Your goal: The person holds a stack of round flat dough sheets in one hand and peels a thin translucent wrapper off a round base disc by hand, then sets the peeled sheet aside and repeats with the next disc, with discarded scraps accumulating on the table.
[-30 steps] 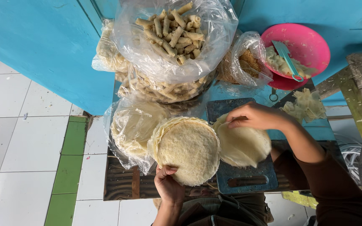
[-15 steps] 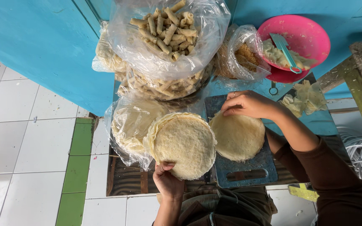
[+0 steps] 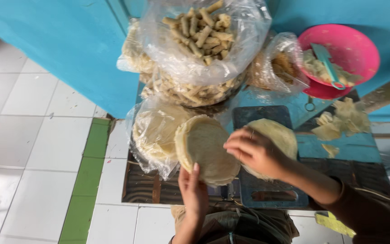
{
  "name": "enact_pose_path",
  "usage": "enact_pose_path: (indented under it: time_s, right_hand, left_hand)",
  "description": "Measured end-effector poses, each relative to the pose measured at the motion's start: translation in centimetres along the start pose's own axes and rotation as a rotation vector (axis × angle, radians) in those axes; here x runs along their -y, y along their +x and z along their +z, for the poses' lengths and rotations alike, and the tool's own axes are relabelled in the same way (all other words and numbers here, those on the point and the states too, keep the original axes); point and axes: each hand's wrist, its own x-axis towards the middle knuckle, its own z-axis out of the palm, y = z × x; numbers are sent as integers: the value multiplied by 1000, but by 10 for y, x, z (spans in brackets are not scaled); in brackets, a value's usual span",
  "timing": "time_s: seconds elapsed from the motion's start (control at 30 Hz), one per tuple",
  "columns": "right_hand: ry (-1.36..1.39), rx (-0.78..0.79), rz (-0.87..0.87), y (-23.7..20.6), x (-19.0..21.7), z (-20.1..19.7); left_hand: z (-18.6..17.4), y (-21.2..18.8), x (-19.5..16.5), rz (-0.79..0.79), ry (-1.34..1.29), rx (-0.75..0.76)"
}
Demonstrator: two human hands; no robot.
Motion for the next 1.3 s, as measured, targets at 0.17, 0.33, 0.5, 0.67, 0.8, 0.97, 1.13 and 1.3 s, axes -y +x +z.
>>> enact_pose_path:
  time_s: [0.17,0.33,0.5,0.67,0.8,0.97,1.13,1.3]
  right_hand:
    - [126,31,57,0,36,7]
    - [105,22,56,3,43,-2]
    - [178,-13,136,0,35,0]
    - [310,30,201,-14,9,7]
    - [726,69,701,-22,-20,21]
    - [1272,-185,991,-18,-45,20]
    - [915,6,971,-17,-36,29]
    - [881,-85,807,-17,-34,42]
  left_hand:
    - [15,-17,19,41,-80,176]
    - [17,-14,20,26,-33,213]
    - [24,-8,15,69,61,257]
    - [32,-9,5,145,230,238]
    - [34,-4,3,111,19,118]
    - [27,-1,6,148,-54,18]
    - [25,1,5,139,-46,69]
    - [28,5,1,-66,-1,25]
